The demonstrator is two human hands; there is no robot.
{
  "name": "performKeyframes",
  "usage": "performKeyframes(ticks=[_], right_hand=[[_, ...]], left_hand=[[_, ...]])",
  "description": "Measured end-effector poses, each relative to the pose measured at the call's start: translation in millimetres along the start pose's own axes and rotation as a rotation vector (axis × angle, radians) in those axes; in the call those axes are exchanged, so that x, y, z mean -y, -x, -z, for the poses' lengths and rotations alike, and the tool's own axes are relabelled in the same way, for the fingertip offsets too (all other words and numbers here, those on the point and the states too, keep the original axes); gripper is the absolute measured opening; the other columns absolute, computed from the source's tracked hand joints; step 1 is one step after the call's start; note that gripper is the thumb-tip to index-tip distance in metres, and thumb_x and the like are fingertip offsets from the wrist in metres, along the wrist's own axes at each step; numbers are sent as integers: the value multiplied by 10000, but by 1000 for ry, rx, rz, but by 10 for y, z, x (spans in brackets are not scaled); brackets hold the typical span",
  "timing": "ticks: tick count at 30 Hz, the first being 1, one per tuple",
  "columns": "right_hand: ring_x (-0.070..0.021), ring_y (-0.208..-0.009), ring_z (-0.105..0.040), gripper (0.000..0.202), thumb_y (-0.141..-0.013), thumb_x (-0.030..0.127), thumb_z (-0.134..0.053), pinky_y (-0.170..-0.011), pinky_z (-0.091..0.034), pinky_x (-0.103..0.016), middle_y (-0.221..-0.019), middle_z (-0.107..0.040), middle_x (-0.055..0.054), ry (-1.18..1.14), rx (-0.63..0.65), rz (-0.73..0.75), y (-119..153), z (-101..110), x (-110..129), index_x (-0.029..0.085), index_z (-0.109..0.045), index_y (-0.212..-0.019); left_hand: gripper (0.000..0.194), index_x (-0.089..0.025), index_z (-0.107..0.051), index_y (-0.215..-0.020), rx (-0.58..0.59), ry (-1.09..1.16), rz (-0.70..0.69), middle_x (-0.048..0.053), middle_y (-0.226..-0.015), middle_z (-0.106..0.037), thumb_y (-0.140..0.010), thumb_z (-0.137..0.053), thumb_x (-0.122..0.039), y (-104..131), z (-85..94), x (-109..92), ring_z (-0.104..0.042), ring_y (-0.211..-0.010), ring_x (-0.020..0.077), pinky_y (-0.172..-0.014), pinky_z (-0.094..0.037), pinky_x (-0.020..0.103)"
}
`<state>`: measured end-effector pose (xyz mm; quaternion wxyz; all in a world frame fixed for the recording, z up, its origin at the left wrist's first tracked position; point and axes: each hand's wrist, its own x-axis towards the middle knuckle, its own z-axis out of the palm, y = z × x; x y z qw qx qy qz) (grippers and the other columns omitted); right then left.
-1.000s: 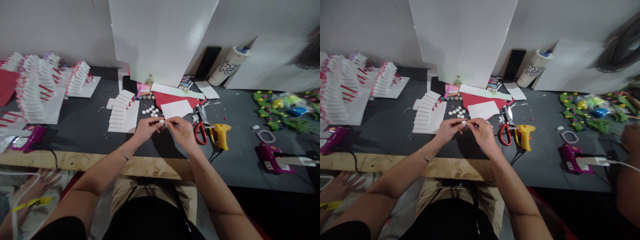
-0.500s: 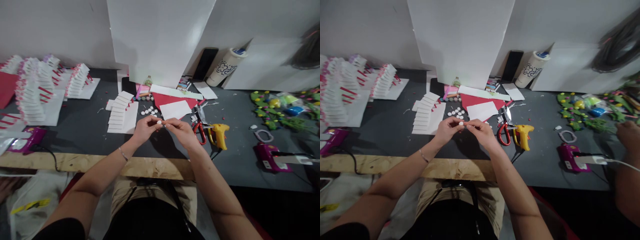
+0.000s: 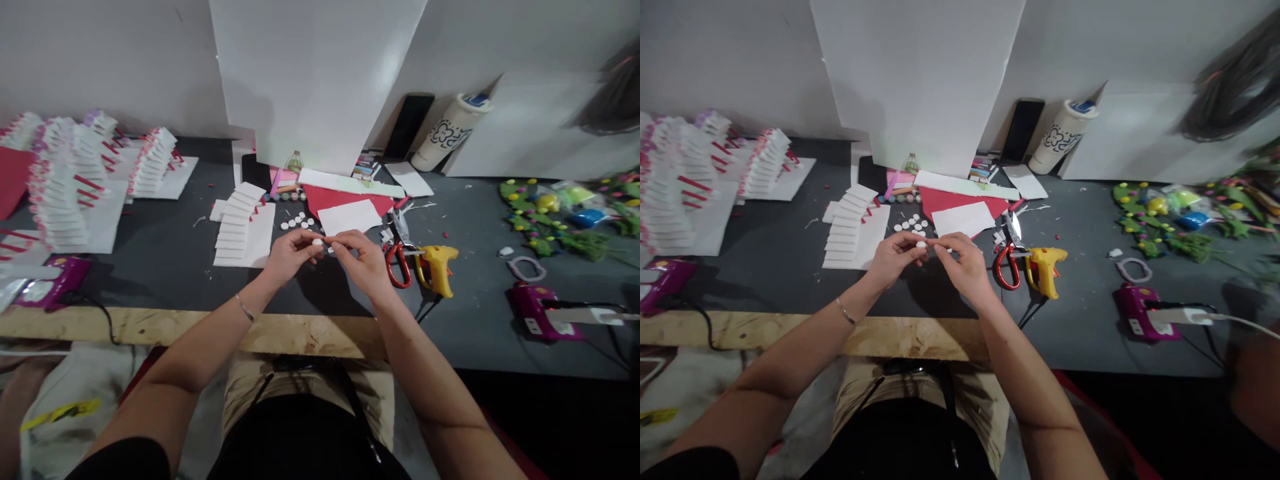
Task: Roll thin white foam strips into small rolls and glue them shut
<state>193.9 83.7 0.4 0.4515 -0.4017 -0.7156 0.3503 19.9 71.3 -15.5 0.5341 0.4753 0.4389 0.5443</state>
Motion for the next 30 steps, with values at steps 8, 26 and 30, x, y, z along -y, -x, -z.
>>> performKeyframes(ticks=[8,26,30], right_hand=[[-226,-896,-613,84,-879,266,-634,-836,-495,-390,-880,-686,-46,220,-9,173,-30,39,22,273,-717,-865],[-194,-803,-615,135,-898,284,-596,-761,-494,-349,-796,-678,-27,125,21,96,-15,11,-17,242,-676,-799],[-210,-830,-617,131,-906,286,-594,-771,-501,-364,-830,-690,-44,174,16,138,-14,-13,-59,255,-705,-845]], left_hand=[[395,-156,-667,-873,45,182,202,-4,-694,-678,-627,-868,-390,23,-6,-59,-644,-590,102,-495,-453,181],[381,-142,-647,-790,83,44,129,-16,-636,-650,-603,-869,-389,28,-25,-67,-619,-557,101,-541,-515,219],[391,-145,-654,-808,49,-48,84,-1,-676,-661,-630,-841,-439,30,-7,-5,-630,-589,115,-566,-534,240]])
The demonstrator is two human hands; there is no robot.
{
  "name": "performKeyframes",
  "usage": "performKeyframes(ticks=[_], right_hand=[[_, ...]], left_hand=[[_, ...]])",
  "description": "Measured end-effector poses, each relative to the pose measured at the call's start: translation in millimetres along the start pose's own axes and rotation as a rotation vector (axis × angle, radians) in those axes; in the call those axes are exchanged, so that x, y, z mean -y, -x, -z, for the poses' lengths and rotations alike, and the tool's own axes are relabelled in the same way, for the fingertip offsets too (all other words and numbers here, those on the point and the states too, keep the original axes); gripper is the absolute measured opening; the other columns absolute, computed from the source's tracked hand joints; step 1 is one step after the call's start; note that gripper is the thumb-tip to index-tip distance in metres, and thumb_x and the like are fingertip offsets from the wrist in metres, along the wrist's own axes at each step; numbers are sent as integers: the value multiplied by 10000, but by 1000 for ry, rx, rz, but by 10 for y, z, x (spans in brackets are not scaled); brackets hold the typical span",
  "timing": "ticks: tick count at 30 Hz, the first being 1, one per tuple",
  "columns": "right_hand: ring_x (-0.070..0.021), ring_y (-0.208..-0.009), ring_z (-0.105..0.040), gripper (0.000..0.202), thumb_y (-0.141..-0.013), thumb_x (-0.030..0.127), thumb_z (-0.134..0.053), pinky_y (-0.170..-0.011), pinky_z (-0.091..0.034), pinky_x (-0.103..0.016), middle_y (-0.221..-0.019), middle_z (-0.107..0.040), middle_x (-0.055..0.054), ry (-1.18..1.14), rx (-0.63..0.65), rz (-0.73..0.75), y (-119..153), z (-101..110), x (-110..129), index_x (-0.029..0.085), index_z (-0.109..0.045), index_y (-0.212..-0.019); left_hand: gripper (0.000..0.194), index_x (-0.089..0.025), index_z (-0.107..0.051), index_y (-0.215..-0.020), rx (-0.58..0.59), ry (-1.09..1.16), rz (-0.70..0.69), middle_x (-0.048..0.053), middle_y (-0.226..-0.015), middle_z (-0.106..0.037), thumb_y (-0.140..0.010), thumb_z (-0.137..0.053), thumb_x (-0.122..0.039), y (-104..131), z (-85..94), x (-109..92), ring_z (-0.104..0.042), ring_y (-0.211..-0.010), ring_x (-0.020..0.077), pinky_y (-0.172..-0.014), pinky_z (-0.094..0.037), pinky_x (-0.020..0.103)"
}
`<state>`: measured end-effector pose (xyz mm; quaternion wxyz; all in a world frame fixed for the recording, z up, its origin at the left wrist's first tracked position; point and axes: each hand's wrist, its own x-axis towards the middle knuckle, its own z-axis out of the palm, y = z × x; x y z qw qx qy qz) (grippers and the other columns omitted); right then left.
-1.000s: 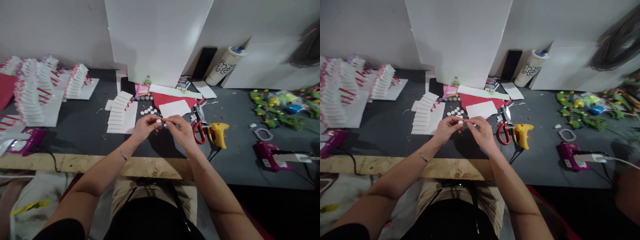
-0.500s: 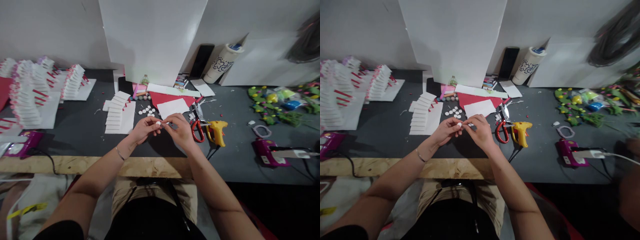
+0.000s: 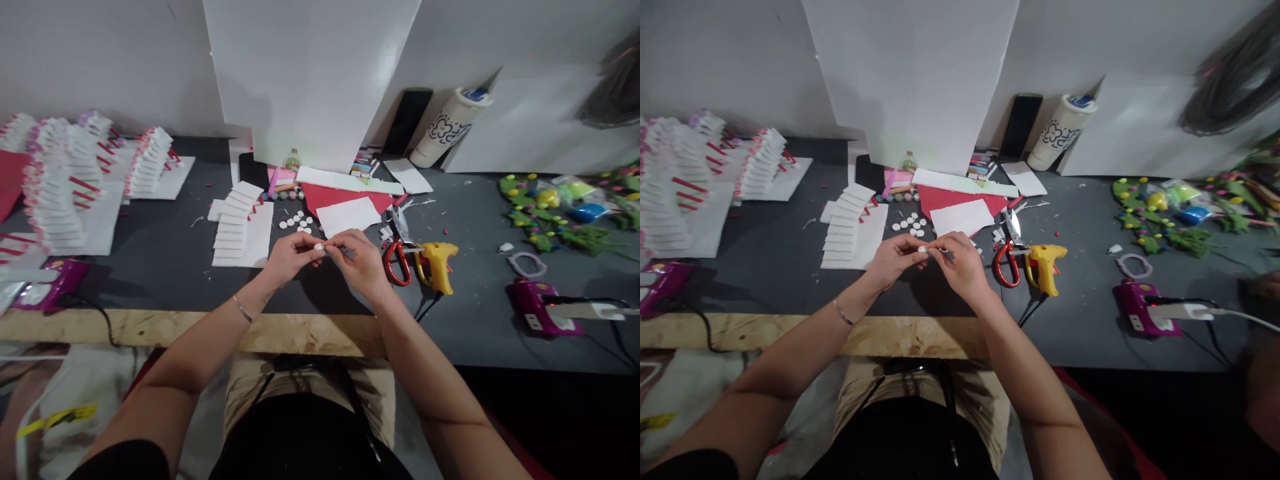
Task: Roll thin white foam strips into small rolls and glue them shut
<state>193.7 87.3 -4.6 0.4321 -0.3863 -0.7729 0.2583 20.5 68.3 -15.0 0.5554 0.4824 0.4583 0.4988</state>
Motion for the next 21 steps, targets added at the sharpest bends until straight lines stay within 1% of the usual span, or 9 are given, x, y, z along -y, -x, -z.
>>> performKeyframes(ticks=[4,6,9,12,15,18,21], right_hand=[[-213,-833,-607,139,-904,274,-598,-787,-506,-371,-851,-686,-54,30,-4,42,9,-24,-16,259,-733,-876],[-207,-849,-615,152,-907,272,-590,-802,-510,-366,-859,-686,-51,3,15,18,16,-27,-7,261,-741,-891],[-197,-884,-638,168,-907,276,-580,-819,-515,-355,-882,-698,-44,-96,41,-62,24,-25,11,260,-746,-928],[-192,-903,-655,189,-904,287,-567,-816,-515,-347,-916,-720,-43,-179,-14,-159,18,-19,12,252,-750,-934],[-193,-902,-659,195,-896,305,-569,-795,-514,-337,-930,-731,-49,-192,-98,-225,-1,-12,-9,237,-750,-926],[-192,-885,-660,200,-893,320,-569,-765,-515,-324,-921,-732,-52,-174,-118,-247,-15,-9,-32,233,-746,-920],[-188,-870,-659,205,-900,317,-558,-760,-513,-318,-923,-730,-54,-150,-111,-238,-16,-15,-43,232,-743,-920]], left_hand=[[370,-149,-670,-845,-28,-84,-47,4,-697,-670,-686,-792,-460,-1,14,69,-626,-592,120,-568,-533,249],[349,-153,-682,-865,-54,-122,-77,6,-706,-673,-710,-773,-452,7,14,77,-624,-594,121,-579,-532,254],[315,-165,-699,-893,-109,-196,-140,13,-750,-680,-739,-755,-434,21,8,63,-628,-625,126,-620,-532,260],[299,-184,-708,-928,-139,-294,-201,18,-784,-672,-773,-730,-439,19,14,45,-629,-682,139,-649,-525,260],[254,-201,-721,-924,-153,-456,-288,44,-901,-666,-789,-727,-416,-2,47,39,-627,-807,165,-690,-519,266],[163,-211,-728,-940,-141,-635,-350,60,-994,-647,-825,-696,-322,-26,102,45,-612,-896,181,-758,-518,291],[157,-203,-708,-994,-62,-778,-351,58,-980,-650,-858,-631,-226,-44,159,65,-609,-914,191,-825,-509,321]])
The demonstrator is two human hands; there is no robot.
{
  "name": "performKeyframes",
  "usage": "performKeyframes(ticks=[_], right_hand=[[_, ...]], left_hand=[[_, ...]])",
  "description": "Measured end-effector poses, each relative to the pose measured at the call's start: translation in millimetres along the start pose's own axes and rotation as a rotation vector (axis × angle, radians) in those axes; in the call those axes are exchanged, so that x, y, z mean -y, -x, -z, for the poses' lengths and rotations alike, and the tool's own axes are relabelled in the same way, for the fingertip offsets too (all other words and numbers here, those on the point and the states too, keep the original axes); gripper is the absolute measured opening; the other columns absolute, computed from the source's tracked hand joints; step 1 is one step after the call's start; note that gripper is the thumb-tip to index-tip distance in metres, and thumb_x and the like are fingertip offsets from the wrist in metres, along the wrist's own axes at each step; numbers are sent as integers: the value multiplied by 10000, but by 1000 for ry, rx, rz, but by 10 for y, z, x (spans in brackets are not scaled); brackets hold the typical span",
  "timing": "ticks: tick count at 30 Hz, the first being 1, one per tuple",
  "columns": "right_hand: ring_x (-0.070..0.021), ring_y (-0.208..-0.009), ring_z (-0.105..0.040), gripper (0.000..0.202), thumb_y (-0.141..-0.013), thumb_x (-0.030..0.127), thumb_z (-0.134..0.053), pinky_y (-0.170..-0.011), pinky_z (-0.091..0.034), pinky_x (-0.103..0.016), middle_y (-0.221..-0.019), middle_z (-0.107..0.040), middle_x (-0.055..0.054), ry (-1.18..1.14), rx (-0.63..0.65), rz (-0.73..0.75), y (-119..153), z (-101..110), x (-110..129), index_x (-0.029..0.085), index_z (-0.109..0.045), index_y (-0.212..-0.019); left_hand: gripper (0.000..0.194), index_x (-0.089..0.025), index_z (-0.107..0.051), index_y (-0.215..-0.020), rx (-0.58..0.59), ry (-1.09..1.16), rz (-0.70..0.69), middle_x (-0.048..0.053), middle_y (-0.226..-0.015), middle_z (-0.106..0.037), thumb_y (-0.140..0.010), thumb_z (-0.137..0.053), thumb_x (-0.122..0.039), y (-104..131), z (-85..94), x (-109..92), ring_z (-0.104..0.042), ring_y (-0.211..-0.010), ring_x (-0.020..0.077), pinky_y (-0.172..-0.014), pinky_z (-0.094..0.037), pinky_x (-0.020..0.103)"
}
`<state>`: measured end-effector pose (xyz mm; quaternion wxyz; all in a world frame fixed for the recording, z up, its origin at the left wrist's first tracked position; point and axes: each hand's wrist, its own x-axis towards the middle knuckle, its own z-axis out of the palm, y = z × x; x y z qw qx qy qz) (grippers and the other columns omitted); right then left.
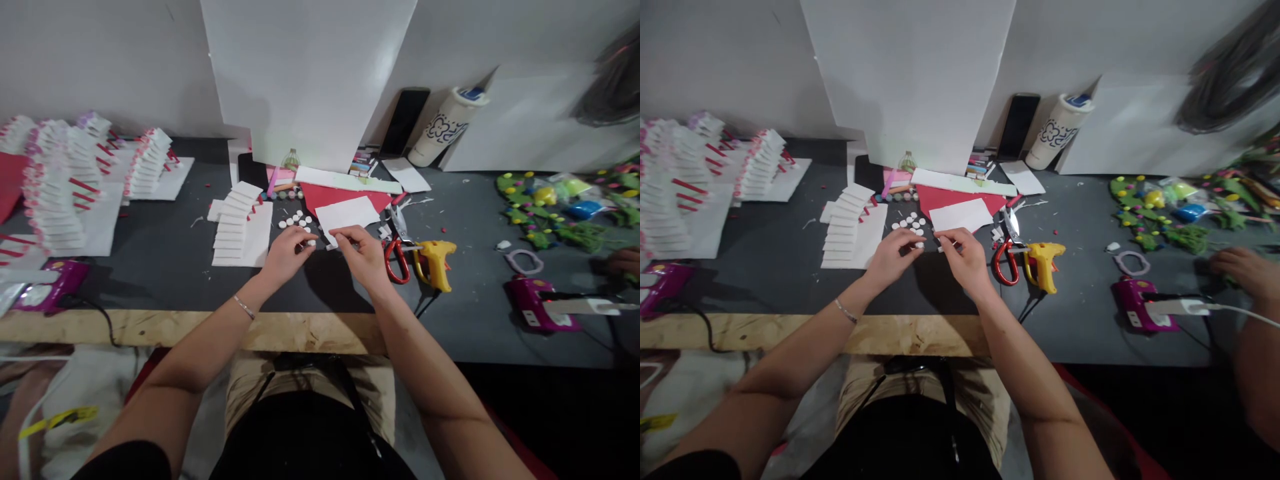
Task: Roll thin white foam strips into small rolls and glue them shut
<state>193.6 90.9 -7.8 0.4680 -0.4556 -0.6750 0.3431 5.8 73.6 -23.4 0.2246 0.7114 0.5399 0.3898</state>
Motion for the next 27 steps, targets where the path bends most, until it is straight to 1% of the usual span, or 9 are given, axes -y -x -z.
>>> performKeyframes(ticks=[2,4,8,11,16,18,22,27], right_hand=[[-186,-870,-657,204,-903,307,-554,-771,-510,-319,-924,-727,-54,14,8,17,1,-5,-10,228,-741,-920],[-187,-877,-656,204,-907,298,-548,-773,-506,-321,-920,-727,-54,34,22,31,2,-10,-23,228,-739,-912],[-190,-888,-651,199,-910,289,-543,-770,-504,-326,-922,-724,-52,77,43,53,1,-5,-51,237,-735,-912],[-199,-903,-642,192,-908,272,-544,-815,-506,-349,-921,-719,-54,89,26,78,-4,14,-58,240,-734,-917],[-218,-923,-632,191,-903,239,-547,-867,-491,-385,-911,-712,-58,128,13,116,-14,35,-59,241,-737,-924],[-221,-923,-630,191,-905,230,-545,-871,-488,-390,-910,-710,-58,146,15,130,-17,35,-59,240,-734,-930],[-217,-914,-629,189,-916,236,-537,-869,-488,-383,-898,-709,-48,189,10,143,-20,33,-57,240,-726,-915],[-222,-909,-636,184,-916,245,-541,-863,-492,-397,-906,-720,-49,196,8,145,-21,35,-39,241,-725,-913]], left_hand=[[174,-193,-686,-1019,57,-75,-18,62,-984,-657,-864,-604,-194,-1,10,36,-606,-934,203,-853,-501,340],[171,-182,-667,-1019,88,-139,-27,66,-978,-661,-868,-585,-172,-4,19,69,-603,-934,212,-866,-494,354],[143,-169,-662,-971,73,-224,-38,84,-992,-655,-878,-556,-142,-12,37,122,-589,-958,226,-874,-480,369],[152,-183,-680,-969,72,-278,-55,81,-995,-655,-886,-559,-144,-18,45,144,-574,-997,236,-881,-467,376],[206,-188,-715,-1029,180,-494,-88,98,-993,-685,-891,-570,-142,-15,45,98,-577,-971,266,-819,-433,404],[236,-189,-718,-1065,205,-589,-115,103,-1000,-694,-898,-560,-137,-6,49,60,-578,-982,276,-806,-414,412],[230,-197,-712,-1098,210,-679,-171,93,-993,-709,-924,-563,-195,12,74,14,-575,-980,270,-814,-384,414],[227,-223,-737,-992,191,-681,-172,69,-938,-734,-966,-511,-233,5,90,24,-584,-912,243,-777,-373,402]])
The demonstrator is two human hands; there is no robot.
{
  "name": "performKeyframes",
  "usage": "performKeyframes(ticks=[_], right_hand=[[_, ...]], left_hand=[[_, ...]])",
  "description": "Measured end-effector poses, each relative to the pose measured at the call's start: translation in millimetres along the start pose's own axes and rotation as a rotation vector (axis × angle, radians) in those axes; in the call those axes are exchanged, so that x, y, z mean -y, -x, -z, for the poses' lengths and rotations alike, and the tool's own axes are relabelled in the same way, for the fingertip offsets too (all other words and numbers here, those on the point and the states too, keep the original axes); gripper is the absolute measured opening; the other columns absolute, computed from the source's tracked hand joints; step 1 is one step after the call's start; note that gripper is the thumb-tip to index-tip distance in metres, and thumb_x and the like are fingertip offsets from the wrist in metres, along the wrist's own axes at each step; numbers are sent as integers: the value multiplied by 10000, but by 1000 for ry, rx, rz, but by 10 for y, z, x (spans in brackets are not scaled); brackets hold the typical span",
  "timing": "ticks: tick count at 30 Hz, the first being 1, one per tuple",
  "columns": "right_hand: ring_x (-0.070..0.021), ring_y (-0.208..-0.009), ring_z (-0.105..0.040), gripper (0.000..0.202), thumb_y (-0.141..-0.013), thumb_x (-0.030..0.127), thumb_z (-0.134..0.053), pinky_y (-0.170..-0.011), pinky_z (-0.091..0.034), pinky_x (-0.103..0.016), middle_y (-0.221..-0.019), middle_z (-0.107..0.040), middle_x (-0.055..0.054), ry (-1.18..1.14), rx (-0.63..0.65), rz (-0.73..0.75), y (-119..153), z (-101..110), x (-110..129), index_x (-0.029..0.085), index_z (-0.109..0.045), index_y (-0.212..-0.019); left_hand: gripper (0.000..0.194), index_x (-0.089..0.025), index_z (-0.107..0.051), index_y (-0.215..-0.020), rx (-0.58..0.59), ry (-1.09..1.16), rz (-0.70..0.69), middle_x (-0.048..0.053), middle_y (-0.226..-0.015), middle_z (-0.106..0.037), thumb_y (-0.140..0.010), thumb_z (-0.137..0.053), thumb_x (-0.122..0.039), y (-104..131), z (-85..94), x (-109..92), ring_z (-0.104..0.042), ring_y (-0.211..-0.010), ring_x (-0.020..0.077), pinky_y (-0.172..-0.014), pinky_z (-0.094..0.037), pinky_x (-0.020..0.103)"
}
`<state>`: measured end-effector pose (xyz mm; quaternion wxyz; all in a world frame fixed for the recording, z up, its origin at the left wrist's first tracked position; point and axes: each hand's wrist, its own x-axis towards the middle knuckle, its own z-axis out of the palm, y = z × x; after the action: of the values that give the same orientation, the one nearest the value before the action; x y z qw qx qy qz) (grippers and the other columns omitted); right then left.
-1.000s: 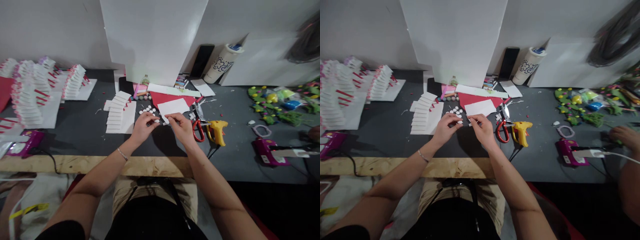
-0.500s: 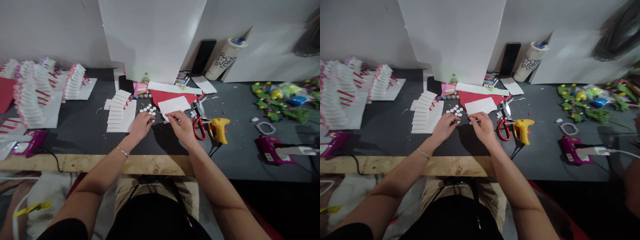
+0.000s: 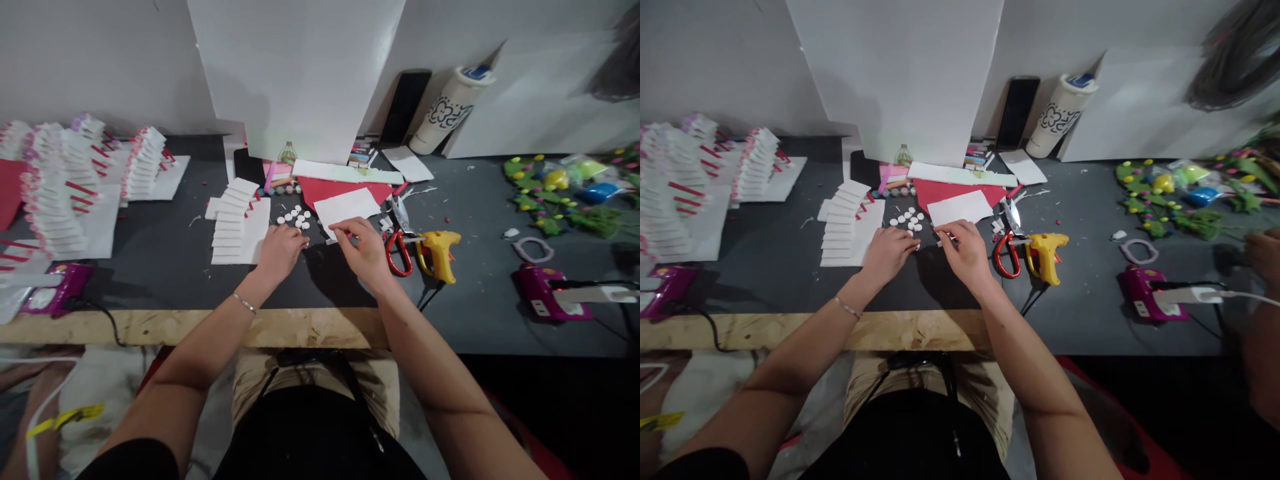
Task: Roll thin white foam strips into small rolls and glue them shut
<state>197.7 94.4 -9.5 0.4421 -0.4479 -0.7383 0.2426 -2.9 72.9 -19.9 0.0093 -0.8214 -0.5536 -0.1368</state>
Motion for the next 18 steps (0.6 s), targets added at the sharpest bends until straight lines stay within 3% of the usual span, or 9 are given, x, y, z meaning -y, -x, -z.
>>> performKeyframes(ticks=[9,18], right_hand=[[-215,-897,-640,186,-910,230,-536,-854,-494,-381,-892,-720,-57,2,4,15,-2,-10,-6,219,-721,-900],[-222,-855,-621,189,-904,191,-534,-829,-489,-381,-880,-705,-65,79,86,76,24,-101,-95,221,-721,-904]], left_hand=[[209,-180,-742,-889,14,26,7,84,-899,-732,-946,-541,-198,-45,-17,-59,-610,-891,248,-743,-384,391],[207,-198,-730,-1075,30,77,6,92,-1012,-725,-923,-592,-221,-18,-90,60,-621,-938,258,-739,-387,386]])
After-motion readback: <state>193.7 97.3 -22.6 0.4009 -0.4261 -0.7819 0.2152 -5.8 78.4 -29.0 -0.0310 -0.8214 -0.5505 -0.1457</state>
